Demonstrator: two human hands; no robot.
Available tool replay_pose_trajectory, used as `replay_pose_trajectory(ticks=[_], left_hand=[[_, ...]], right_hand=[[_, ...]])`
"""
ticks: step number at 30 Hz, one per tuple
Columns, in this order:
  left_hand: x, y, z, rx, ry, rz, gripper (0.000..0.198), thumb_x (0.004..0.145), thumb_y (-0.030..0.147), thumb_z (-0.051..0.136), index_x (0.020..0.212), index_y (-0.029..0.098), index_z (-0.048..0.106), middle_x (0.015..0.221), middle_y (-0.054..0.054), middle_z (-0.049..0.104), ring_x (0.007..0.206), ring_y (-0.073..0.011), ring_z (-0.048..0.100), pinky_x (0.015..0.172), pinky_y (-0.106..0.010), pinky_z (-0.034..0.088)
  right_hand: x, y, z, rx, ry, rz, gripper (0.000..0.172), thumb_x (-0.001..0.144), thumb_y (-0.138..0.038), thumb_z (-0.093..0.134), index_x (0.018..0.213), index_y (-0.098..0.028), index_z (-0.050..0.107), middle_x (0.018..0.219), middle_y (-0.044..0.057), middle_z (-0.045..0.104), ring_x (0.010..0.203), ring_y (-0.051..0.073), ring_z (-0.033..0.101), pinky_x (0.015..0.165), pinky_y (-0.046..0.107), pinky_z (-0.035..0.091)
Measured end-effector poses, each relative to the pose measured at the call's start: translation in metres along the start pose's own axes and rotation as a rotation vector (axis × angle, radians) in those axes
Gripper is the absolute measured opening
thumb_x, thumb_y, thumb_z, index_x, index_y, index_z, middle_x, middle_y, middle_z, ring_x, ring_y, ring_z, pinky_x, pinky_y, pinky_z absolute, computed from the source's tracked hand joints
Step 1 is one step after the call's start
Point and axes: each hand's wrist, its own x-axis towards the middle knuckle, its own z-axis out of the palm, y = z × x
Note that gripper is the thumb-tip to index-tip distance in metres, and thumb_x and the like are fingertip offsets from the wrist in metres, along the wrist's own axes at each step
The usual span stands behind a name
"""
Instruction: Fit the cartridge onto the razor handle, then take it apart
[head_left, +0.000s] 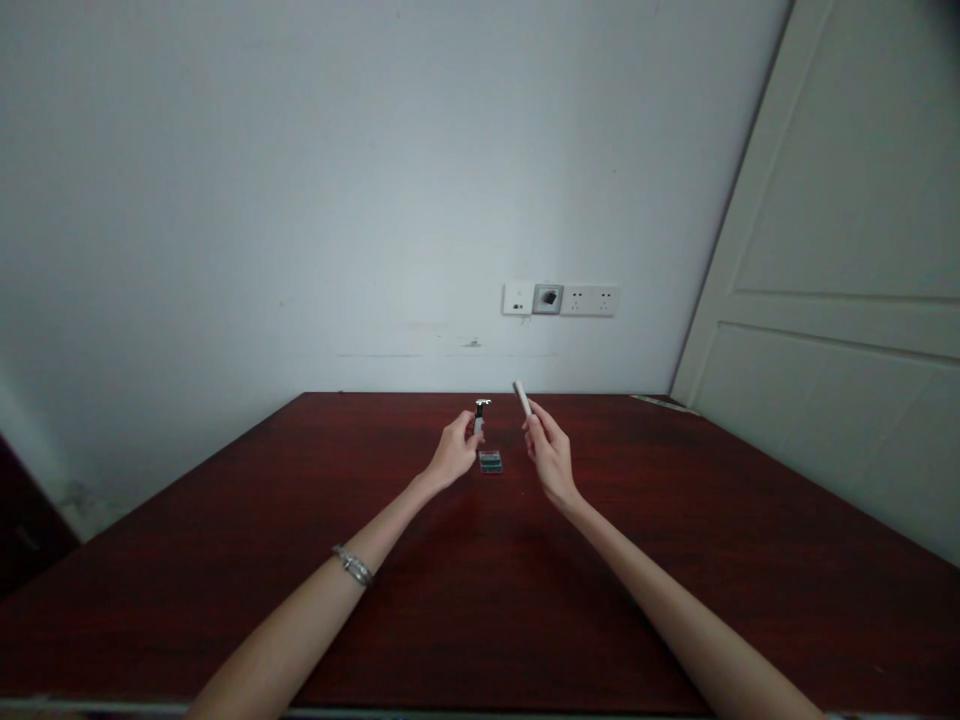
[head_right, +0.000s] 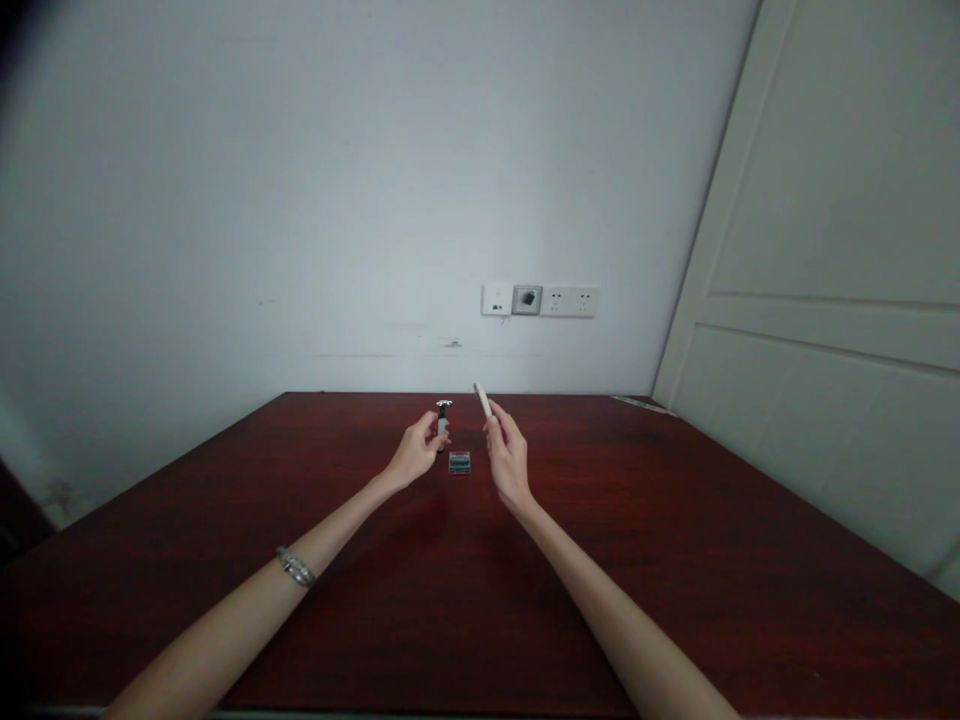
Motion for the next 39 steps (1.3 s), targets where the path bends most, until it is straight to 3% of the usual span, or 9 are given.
replay_pose_trajectory(ticks=[5,10,18,25,30,35,39], left_hand=[[0.001,0.001,-0.001,-0.022,-0.044,-0.042,0.014,0.076,0.013,0.049,0.09,0.016,0.048,0.074,-0.001,0.058,0.063,-0.012,0.059,0.062,-0.024,0.045],[0.0,0.012,-0.006,0.06,-0.056,-0.032,0.014,0.073,0.011,0.051,0.086,0.016,0.05,0.073,-0.001,0.059,0.066,-0.0134,0.058,0.065,-0.025,0.044],[0.005,0.007,-0.006,0.02,-0.054,-0.007,0.016,0.073,0.011,0.051,0.088,0.015,0.05,0.08,-0.003,0.061,0.07,-0.0134,0.057,0.067,-0.025,0.045],[0.003,0.011,-0.007,0.089,-0.086,0.028,0.012,0.073,0.011,0.05,0.084,0.015,0.052,0.075,0.0,0.059,0.069,-0.0126,0.054,0.066,-0.023,0.042],[0.003,0.006,-0.007,0.062,-0.09,0.032,0.009,0.075,0.015,0.05,0.084,0.015,0.051,0.075,0.0,0.058,0.067,-0.0119,0.053,0.064,-0.022,0.041],[0.003,0.008,-0.008,0.065,-0.115,0.056,0.012,0.076,0.02,0.051,0.086,0.014,0.052,0.077,-0.001,0.059,0.068,-0.013,0.052,0.064,-0.023,0.041],[0.002,0.009,-0.007,0.054,-0.106,0.067,0.011,0.076,0.017,0.05,0.087,0.015,0.052,0.08,-0.002,0.059,0.07,-0.0132,0.053,0.067,-0.024,0.041]], right_hand=[[-0.009,-0.008,0.014,0.194,-0.123,0.205,0.031,0.076,-0.048,0.052,0.086,-0.018,0.056,0.059,-0.005,0.041,0.044,0.005,0.033,0.034,0.016,0.024],[-0.011,-0.019,0.028,0.199,-0.251,0.232,0.03,0.078,-0.047,0.051,0.083,-0.018,0.052,0.051,-0.007,0.041,0.037,0.004,0.03,0.031,0.015,0.022],[-0.031,-0.005,0.037,0.283,-0.249,0.351,0.029,0.078,-0.047,0.051,0.078,-0.018,0.048,0.049,-0.01,0.03,0.036,0.002,0.021,0.031,0.013,0.015],[-0.021,-0.007,0.043,0.381,-0.168,0.29,0.028,0.078,-0.047,0.053,0.075,-0.019,0.046,0.047,-0.01,0.027,0.035,0.003,0.019,0.031,0.013,0.013],[-0.03,-0.003,0.045,0.393,-0.2,0.338,0.029,0.078,-0.047,0.052,0.074,-0.019,0.045,0.048,-0.01,0.026,0.036,0.002,0.017,0.031,0.013,0.012],[-0.021,-0.009,0.044,0.405,-0.161,0.287,0.028,0.076,-0.046,0.054,0.074,-0.02,0.045,0.047,-0.01,0.026,0.035,0.003,0.019,0.031,0.014,0.013],[-0.025,-0.008,0.038,0.373,-0.221,0.326,0.03,0.076,-0.048,0.054,0.073,-0.02,0.045,0.047,-0.01,0.026,0.035,0.002,0.018,0.031,0.014,0.012]])
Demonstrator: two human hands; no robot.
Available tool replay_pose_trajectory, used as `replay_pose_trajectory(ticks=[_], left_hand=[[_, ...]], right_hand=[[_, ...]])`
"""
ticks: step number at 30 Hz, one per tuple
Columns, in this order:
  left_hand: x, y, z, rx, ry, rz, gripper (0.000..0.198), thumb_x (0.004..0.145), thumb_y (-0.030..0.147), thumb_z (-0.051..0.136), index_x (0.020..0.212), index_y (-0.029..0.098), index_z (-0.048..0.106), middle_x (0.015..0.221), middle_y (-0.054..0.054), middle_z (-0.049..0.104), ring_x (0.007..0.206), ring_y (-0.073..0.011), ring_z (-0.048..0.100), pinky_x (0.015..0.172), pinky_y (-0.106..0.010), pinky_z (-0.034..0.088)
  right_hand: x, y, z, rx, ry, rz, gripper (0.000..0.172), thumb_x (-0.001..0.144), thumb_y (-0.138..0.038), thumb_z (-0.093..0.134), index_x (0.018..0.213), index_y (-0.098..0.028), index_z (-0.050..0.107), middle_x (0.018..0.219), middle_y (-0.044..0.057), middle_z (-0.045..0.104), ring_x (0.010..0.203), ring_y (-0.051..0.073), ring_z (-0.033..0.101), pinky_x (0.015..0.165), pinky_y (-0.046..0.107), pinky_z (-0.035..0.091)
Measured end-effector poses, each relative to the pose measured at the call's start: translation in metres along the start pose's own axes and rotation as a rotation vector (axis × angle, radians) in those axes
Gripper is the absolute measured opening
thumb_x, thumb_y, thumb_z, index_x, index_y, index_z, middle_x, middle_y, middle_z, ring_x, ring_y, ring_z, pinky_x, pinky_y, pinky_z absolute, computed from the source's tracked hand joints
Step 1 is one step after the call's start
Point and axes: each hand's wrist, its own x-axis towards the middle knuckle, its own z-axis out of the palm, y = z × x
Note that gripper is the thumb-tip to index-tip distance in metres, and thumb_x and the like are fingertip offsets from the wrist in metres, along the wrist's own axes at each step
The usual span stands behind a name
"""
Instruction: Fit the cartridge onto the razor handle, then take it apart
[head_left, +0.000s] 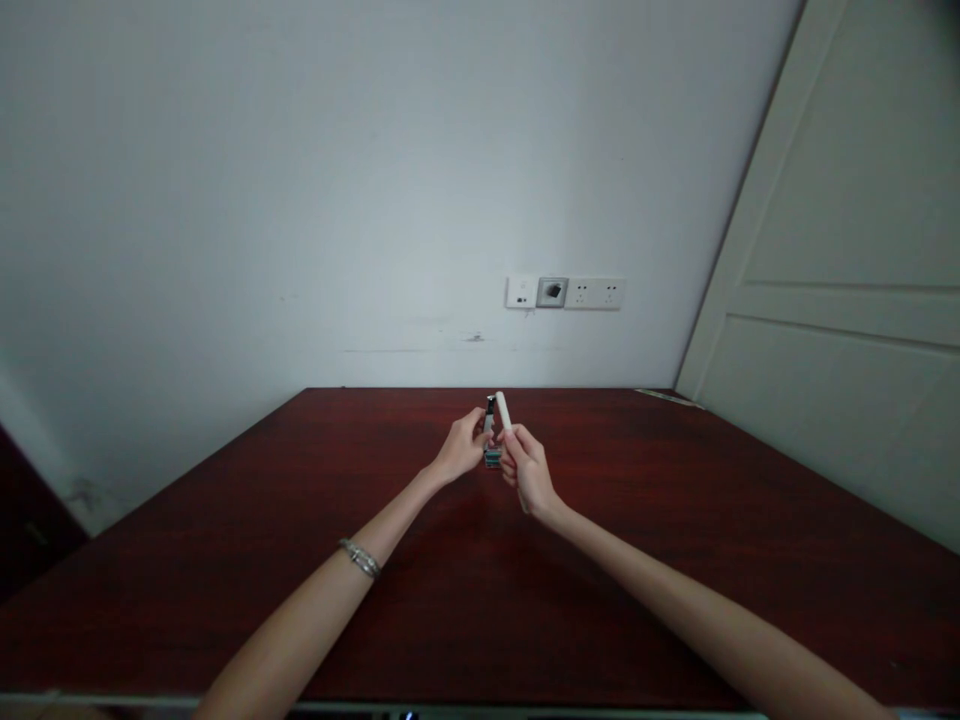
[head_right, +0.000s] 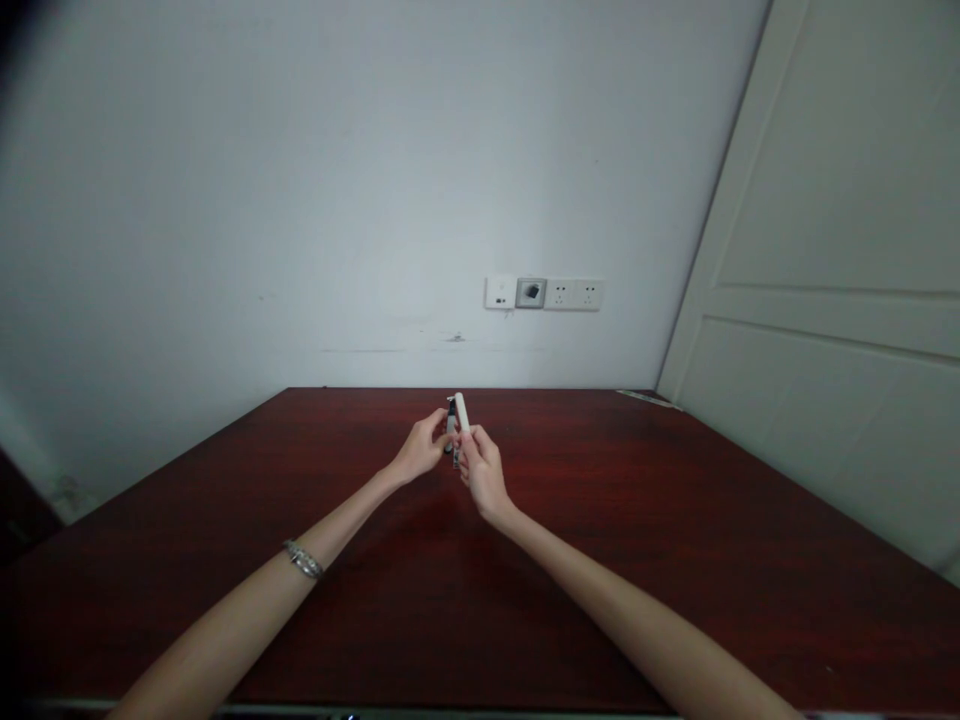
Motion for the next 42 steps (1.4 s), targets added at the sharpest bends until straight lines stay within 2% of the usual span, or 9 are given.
replay_pose_trajectory(ticks=[7,14,19,26,31,37,42], left_hand=[[-0.001,0.005,0.0,-0.038,-0.012,-0.05,0.013,0.076,0.017,0.051,0.088,0.015,0.052,0.074,-0.001,0.059,0.066,-0.0128,0.055,0.063,-0.023,0.043],[0.001,-0.003,0.0,-0.056,0.001,-0.032,0.014,0.076,0.015,0.05,0.09,0.015,0.051,0.077,-0.001,0.059,0.067,-0.0124,0.055,0.065,-0.023,0.043],[-0.001,-0.002,0.001,-0.024,-0.017,0.015,0.013,0.076,0.015,0.05,0.088,0.015,0.052,0.08,-0.002,0.059,0.071,-0.0132,0.055,0.068,-0.024,0.042],[-0.003,-0.002,0.003,-0.02,-0.038,-0.006,0.013,0.076,0.016,0.05,0.089,0.014,0.054,0.08,-0.002,0.06,0.071,-0.0137,0.053,0.068,-0.024,0.042],[-0.003,-0.002,0.003,-0.026,-0.01,-0.016,0.015,0.074,0.014,0.051,0.089,0.014,0.053,0.079,-0.002,0.06,0.071,-0.0141,0.054,0.07,-0.026,0.043],[-0.003,-0.002,0.003,-0.048,-0.014,-0.021,0.014,0.075,0.015,0.051,0.089,0.014,0.053,0.078,-0.002,0.06,0.07,-0.0137,0.054,0.067,-0.024,0.043],[-0.003,-0.001,0.002,-0.021,-0.013,0.0,0.013,0.076,0.018,0.052,0.088,0.014,0.053,0.079,-0.002,0.06,0.07,-0.0138,0.055,0.068,-0.025,0.043]], right_hand=[[0.005,-0.013,0.001,0.004,0.043,-0.05,0.03,0.074,-0.048,0.055,0.075,-0.02,0.045,0.046,-0.011,0.025,0.035,0.003,0.018,0.031,0.013,0.013],[-0.008,0.006,0.0,-0.029,-0.022,0.056,0.031,0.077,-0.05,0.052,0.075,-0.02,0.044,0.047,-0.011,0.025,0.035,0.003,0.016,0.031,0.013,0.012],[0.003,-0.003,0.002,0.01,0.033,-0.042,0.03,0.076,-0.048,0.054,0.074,-0.02,0.044,0.047,-0.011,0.026,0.035,0.003,0.018,0.031,0.014,0.013],[-0.003,-0.001,-0.001,-0.009,0.014,0.04,0.032,0.075,-0.05,0.054,0.073,-0.02,0.043,0.046,-0.011,0.025,0.035,0.003,0.016,0.031,0.013,0.011],[0.001,-0.008,0.0,0.023,0.033,-0.018,0.032,0.074,-0.05,0.055,0.073,-0.02,0.044,0.046,-0.011,0.026,0.035,0.003,0.017,0.031,0.014,0.012],[-0.009,0.009,-0.002,-0.011,0.016,0.042,0.033,0.075,-0.052,0.053,0.073,-0.02,0.042,0.047,-0.011,0.027,0.035,0.003,0.018,0.031,0.014,0.012],[0.0,0.001,0.002,0.04,0.048,-0.035,0.032,0.074,-0.049,0.055,0.073,-0.02,0.043,0.048,-0.01,0.026,0.036,0.003,0.018,0.031,0.013,0.012]])
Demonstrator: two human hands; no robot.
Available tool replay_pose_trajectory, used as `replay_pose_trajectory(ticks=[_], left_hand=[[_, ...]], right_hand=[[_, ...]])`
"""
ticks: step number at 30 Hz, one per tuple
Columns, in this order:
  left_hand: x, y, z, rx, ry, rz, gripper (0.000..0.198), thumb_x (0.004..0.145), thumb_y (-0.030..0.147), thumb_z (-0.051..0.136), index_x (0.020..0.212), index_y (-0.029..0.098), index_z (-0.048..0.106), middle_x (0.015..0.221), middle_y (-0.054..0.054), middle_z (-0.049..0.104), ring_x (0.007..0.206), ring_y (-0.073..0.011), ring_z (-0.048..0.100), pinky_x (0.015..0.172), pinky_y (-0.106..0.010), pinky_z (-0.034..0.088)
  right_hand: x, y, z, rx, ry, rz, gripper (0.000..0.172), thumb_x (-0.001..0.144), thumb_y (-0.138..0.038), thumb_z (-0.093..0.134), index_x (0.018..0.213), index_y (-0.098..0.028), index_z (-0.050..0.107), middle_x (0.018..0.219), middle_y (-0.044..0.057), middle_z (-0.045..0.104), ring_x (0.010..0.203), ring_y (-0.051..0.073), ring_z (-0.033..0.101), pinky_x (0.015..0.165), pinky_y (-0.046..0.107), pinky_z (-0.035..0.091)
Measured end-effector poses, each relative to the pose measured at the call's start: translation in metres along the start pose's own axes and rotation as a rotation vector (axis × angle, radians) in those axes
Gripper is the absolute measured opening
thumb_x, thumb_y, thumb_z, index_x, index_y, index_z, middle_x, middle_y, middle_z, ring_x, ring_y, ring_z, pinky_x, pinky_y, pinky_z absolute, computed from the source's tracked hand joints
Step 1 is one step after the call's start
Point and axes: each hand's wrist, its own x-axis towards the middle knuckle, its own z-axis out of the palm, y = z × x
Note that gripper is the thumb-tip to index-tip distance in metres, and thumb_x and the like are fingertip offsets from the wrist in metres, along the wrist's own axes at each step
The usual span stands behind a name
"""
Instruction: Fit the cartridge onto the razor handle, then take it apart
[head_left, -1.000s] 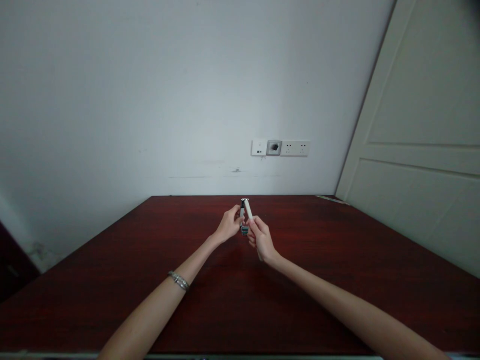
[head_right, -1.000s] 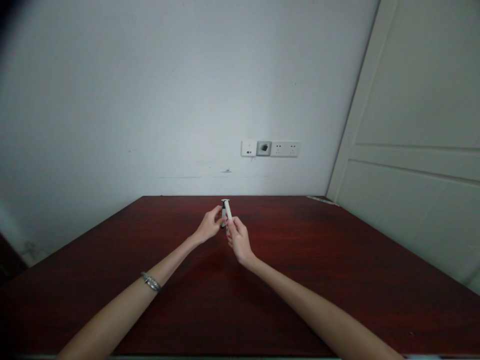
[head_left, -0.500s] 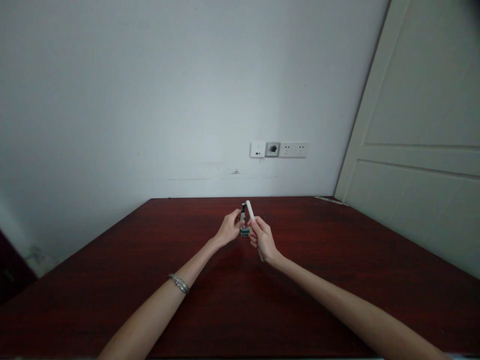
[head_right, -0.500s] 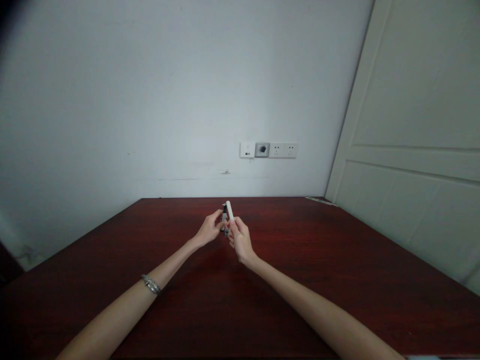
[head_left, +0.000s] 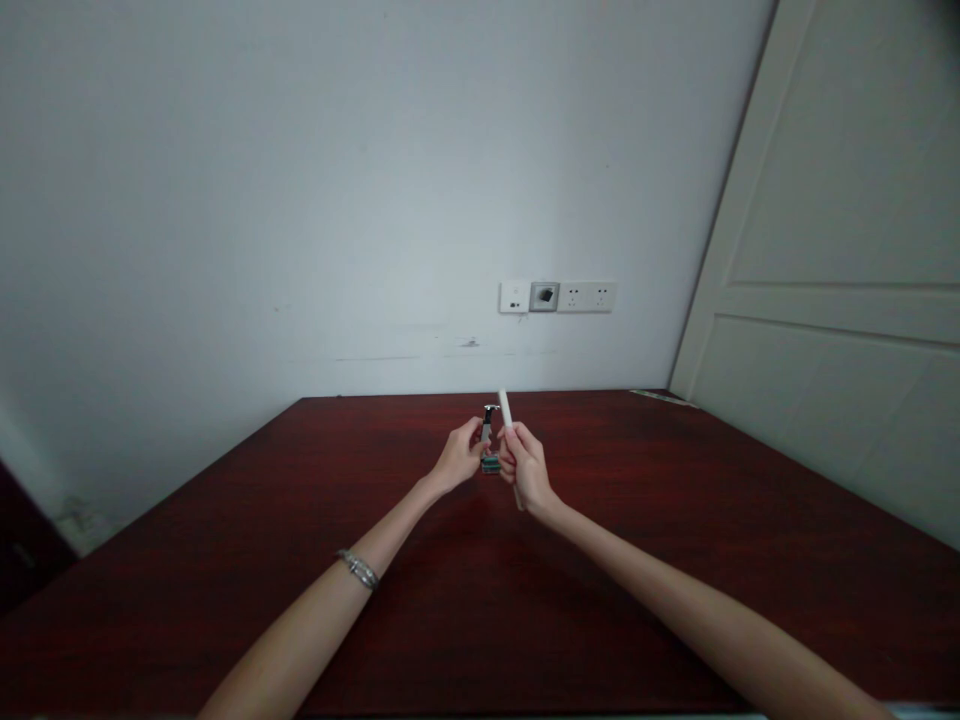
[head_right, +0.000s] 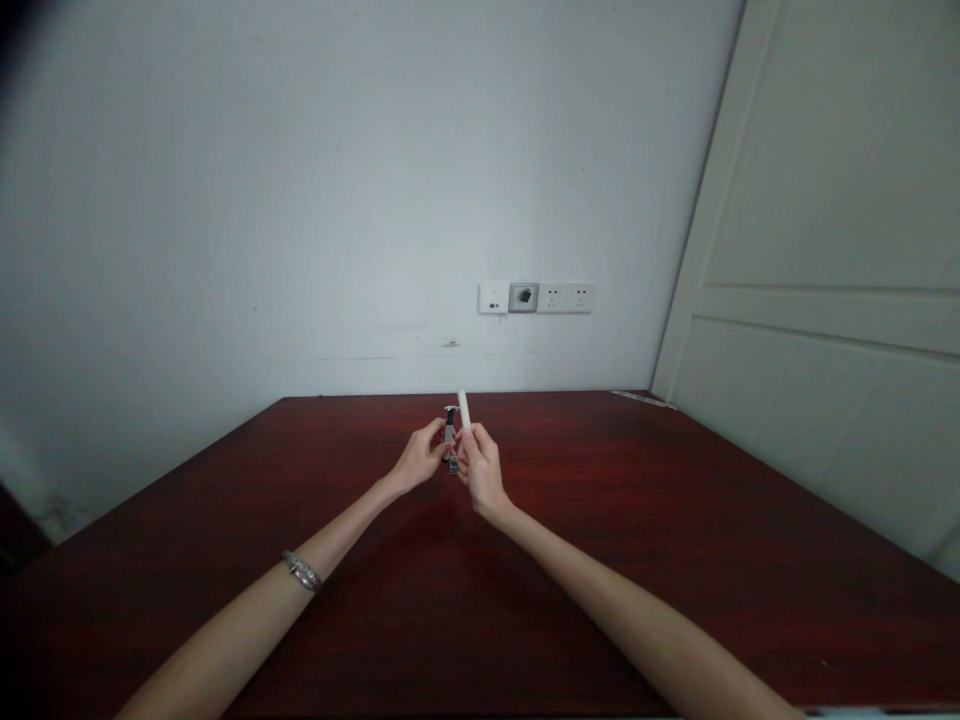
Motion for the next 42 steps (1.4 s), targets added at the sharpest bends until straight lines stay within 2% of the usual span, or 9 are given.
replay_pose_trajectory(ticks=[8,13,20,26,32,37,42], left_hand=[[0.003,-0.009,0.002,-0.095,0.0,-0.032,0.014,0.078,0.018,0.048,0.091,0.015,0.051,0.076,-0.001,0.058,0.065,-0.0121,0.056,0.063,-0.023,0.044],[0.002,-0.01,0.001,-0.051,0.009,0.002,0.013,0.077,0.018,0.05,0.089,0.015,0.051,0.077,-0.001,0.059,0.066,-0.0122,0.055,0.064,-0.023,0.043],[0.004,-0.012,0.001,-0.085,0.016,-0.046,0.013,0.077,0.017,0.048,0.091,0.016,0.05,0.074,0.0,0.058,0.065,-0.0118,0.056,0.064,-0.023,0.044],[0.002,-0.01,0.003,-0.064,-0.009,0.003,0.015,0.078,0.025,0.051,0.089,0.015,0.051,0.081,-0.002,0.059,0.07,-0.0136,0.056,0.066,-0.024,0.044],[0.004,-0.012,0.001,-0.094,-0.001,-0.018,0.013,0.078,0.02,0.05,0.089,0.015,0.049,0.073,0.0,0.057,0.066,-0.0123,0.055,0.064,-0.023,0.044],[0.004,-0.01,0.0,-0.077,-0.024,0.008,0.014,0.079,0.025,0.051,0.088,0.015,0.05,0.076,-0.001,0.057,0.068,-0.0126,0.055,0.064,-0.023,0.044],[0.004,-0.008,0.0,-0.097,-0.014,0.012,0.013,0.079,0.023,0.051,0.089,0.015,0.05,0.078,-0.002,0.058,0.069,-0.0129,0.056,0.066,-0.024,0.044]], right_hand=[[-0.013,0.004,0.001,0.003,-0.056,0.109,0.032,0.074,-0.05,0.055,0.073,-0.02,0.043,0.048,-0.011,0.025,0.036,0.003,0.016,0.031,0.013,0.011],[-0.004,-0.008,0.006,0.042,-0.022,0.041,0.032,0.072,-0.049,0.056,0.072,-0.021,0.043,0.047,-0.011,0.025,0.035,0.003,0.016,0.031,0.013,0.011],[-0.013,0.006,0.0,-0.006,-0.062,0.105,0.03,0.075,-0.049,0.054,0.074,-0.021,0.044,0.048,-0.011,0.026,0.036,0.003,0.016,0.031,0.013,0.01],[-0.003,-0.007,0.003,0.041,-0.012,0.019,0.031,0.074,-0.048,0.056,0.073,-0.02,0.044,0.048,-0.011,0.026,0.036,0.002,0.017,0.031,0.013,0.012],[-0.015,0.005,0.0,-0.022,-0.082,0.111,0.029,0.078,-0.048,0.052,0.076,-0.02,0.045,0.048,-0.011,0.025,0.036,0.002,0.017,0.031,0.013,0.011],[-0.003,-0.01,0.005,0.031,-0.029,0.021,0.031,0.074,-0.048,0.055,0.074,-0.02,0.043,0.048,-0.011,0.027,0.035,0.002,0.017,0.031,0.013,0.012],[-0.012,0.002,-0.001,-0.016,-0.049,0.121,0.032,0.075,-0.05,0.054,0.074,-0.02,0.043,0.048,-0.011,0.026,0.035,0.002,0.017,0.03,0.013,0.011]])
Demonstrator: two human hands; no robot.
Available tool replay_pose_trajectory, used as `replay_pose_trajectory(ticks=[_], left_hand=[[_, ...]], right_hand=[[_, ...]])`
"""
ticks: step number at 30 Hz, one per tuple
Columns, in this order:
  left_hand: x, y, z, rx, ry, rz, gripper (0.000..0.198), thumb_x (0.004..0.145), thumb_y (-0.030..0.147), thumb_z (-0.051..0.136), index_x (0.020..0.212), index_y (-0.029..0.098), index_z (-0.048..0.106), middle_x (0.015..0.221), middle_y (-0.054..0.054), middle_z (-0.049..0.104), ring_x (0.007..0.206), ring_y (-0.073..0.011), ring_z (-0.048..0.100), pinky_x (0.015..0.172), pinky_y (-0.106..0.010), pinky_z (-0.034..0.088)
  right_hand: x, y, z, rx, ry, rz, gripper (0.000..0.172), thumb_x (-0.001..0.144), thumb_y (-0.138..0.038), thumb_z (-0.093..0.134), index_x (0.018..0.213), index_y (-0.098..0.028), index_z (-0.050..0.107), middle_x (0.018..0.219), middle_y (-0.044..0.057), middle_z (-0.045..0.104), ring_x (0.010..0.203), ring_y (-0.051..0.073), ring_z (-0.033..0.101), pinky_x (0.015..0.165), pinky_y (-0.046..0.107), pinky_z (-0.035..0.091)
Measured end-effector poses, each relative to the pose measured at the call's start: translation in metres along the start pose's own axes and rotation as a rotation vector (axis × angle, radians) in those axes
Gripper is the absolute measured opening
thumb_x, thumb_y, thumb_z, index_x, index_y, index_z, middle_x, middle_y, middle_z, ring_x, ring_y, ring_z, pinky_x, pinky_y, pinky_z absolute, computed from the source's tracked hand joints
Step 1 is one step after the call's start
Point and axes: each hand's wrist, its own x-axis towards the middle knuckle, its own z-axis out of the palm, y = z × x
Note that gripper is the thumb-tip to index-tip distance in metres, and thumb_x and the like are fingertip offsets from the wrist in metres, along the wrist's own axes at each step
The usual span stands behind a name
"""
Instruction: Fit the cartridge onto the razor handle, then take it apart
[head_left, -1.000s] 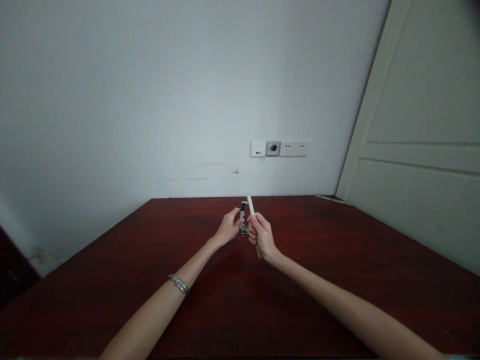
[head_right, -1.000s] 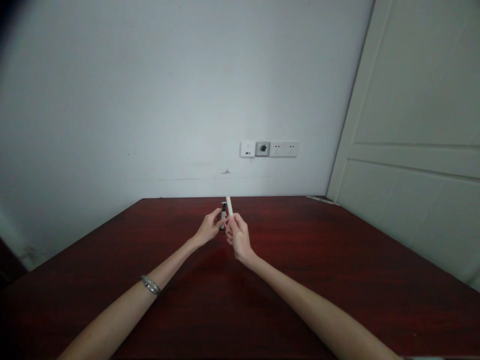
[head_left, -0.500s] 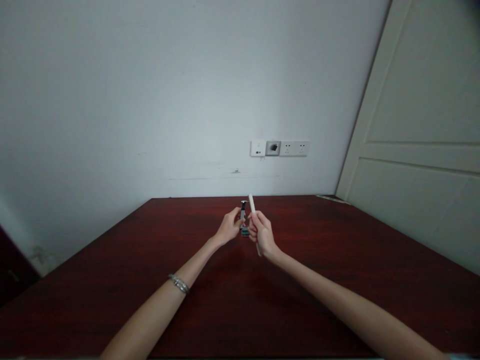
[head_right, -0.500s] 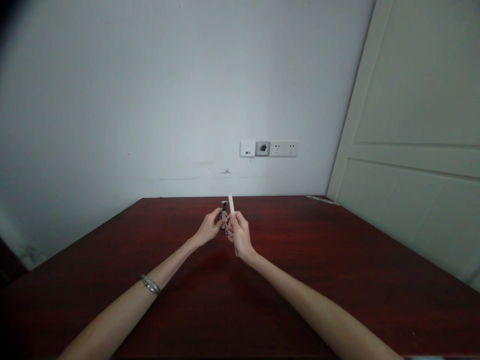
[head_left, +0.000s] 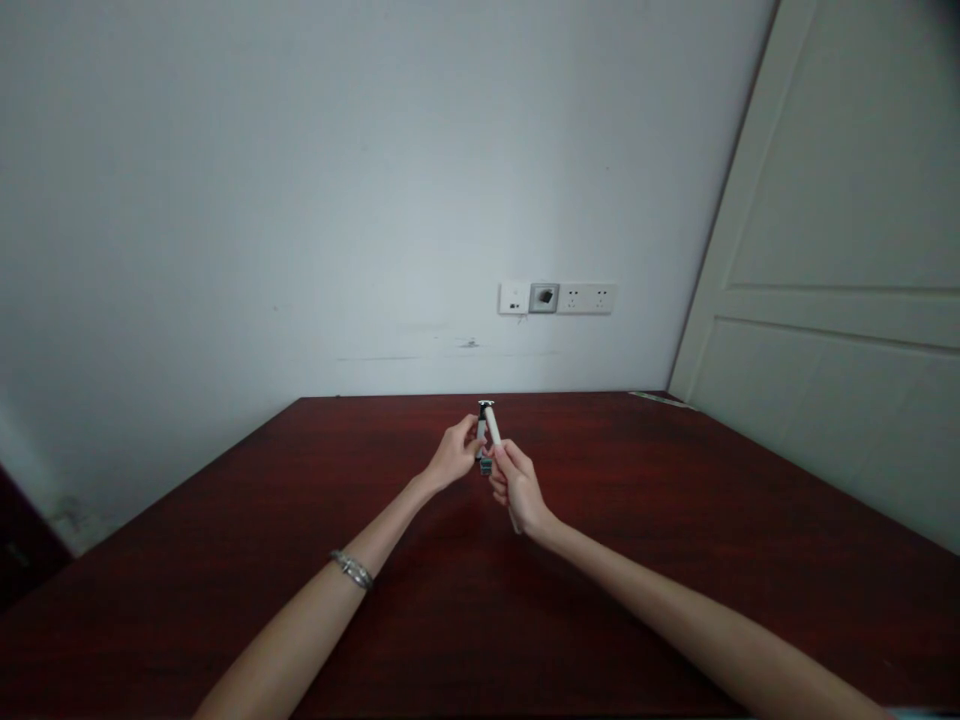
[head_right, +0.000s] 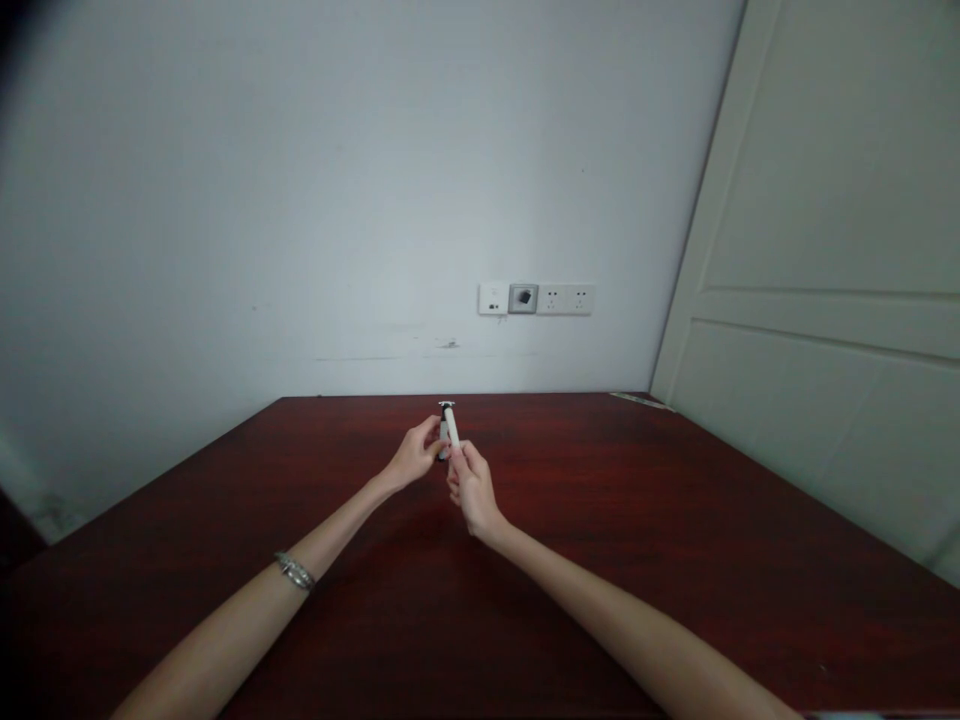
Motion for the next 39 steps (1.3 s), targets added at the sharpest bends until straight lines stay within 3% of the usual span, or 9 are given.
replay_pose_trajectory(ticks=[3,9,15,22,27,32,36,39], left_hand=[[0.001,-0.003,0.0,-0.029,-0.01,-0.024,0.015,0.079,0.021,0.049,0.092,0.015,0.05,0.077,-0.001,0.057,0.068,-0.0123,0.056,0.064,-0.023,0.044],[0.0,-0.005,0.0,0.031,-0.025,0.0,0.01,0.078,0.021,0.049,0.086,0.015,0.05,0.076,0.0,0.055,0.068,-0.0105,0.051,0.064,-0.021,0.042],[-0.001,-0.005,0.001,0.062,-0.024,-0.002,0.012,0.076,0.018,0.048,0.087,0.015,0.05,0.071,0.002,0.053,0.065,-0.0105,0.048,0.062,-0.021,0.04],[-0.001,-0.004,0.003,0.063,-0.024,0.006,0.009,0.076,0.018,0.048,0.085,0.014,0.05,0.072,0.002,0.053,0.065,-0.01,0.047,0.06,-0.02,0.038],[-0.001,-0.008,-0.003,0.116,-0.027,-0.001,0.012,0.075,0.013,0.045,0.086,0.014,0.051,0.067,0.003,0.051,0.06,-0.0091,0.045,0.058,-0.02,0.038],[-0.003,-0.007,-0.009,0.122,-0.034,0.062,0.017,0.078,0.01,0.042,0.091,0.015,0.051,0.08,-0.002,0.057,0.072,-0.0124,0.054,0.068,-0.025,0.043],[-0.006,-0.003,-0.014,0.161,0.017,0.102,0.016,0.081,0.011,0.04,0.091,0.016,0.051,0.083,-0.004,0.058,0.079,-0.0142,0.056,0.074,-0.027,0.044],[-0.007,0.0,-0.015,0.201,0.004,0.129,0.017,0.083,0.012,0.038,0.094,0.017,0.05,0.086,-0.004,0.059,0.082,-0.0146,0.057,0.077,-0.027,0.043]], right_hand=[[-0.006,0.005,-0.001,-0.007,-0.01,0.02,0.032,0.076,-0.05,0.053,0.075,-0.02,0.043,0.049,-0.011,0.026,0.036,0.002,0.016,0.03,0.013,0.01],[0.005,-0.015,0.013,0.044,-0.016,-0.079,0.033,0.075,-0.049,0.055,0.071,-0.02,0.041,0.048,-0.01,0.027,0.036,0.002,0.017,0.031,0.014,0.011],[-0.005,-0.005,0.009,0.014,-0.029,0.016,0.031,0.075,-0.049,0.054,0.074,-0.02,0.043,0.048,-0.011,0.026,0.035,0.002,0.017,0.03,0.013,0.01],[0.002,-0.011,0.01,0.089,-0.015,-0.003,0.034,0.071,-0.05,0.058,0.071,-0.02,0.04,0.046,-0.011,0.025,0.035,0.002,0.016,0.031,0.013,0.01],[-0.006,-0.008,0.007,0.042,-0.093,0.079,0.032,0.073,-0.049,0.056,0.074,-0.02,0.043,0.045,-0.012,0.026,0.033,0.002,0.016,0.031,0.014,0.01],[0.01,-0.056,-0.013,-0.109,-0.315,-0.017,0.026,0.079,-0.044,0.051,0.078,-0.018,0.051,0.044,-0.009,0.034,0.033,0.003,0.02,0.033,0.016,0.012],[0.027,-0.099,-0.037,-0.415,-0.487,-0.012,0.03,0.08,-0.044,0.049,0.076,-0.015,0.057,0.045,-0.005,0.043,0.036,0.005,0.031,0.037,0.019,0.02],[0.033,-0.112,-0.049,-0.644,-0.552,0.019,0.034,0.08,-0.045,0.048,0.075,-0.014,0.062,0.044,-0.005,0.043,0.038,0.006,0.031,0.041,0.021,0.022]])
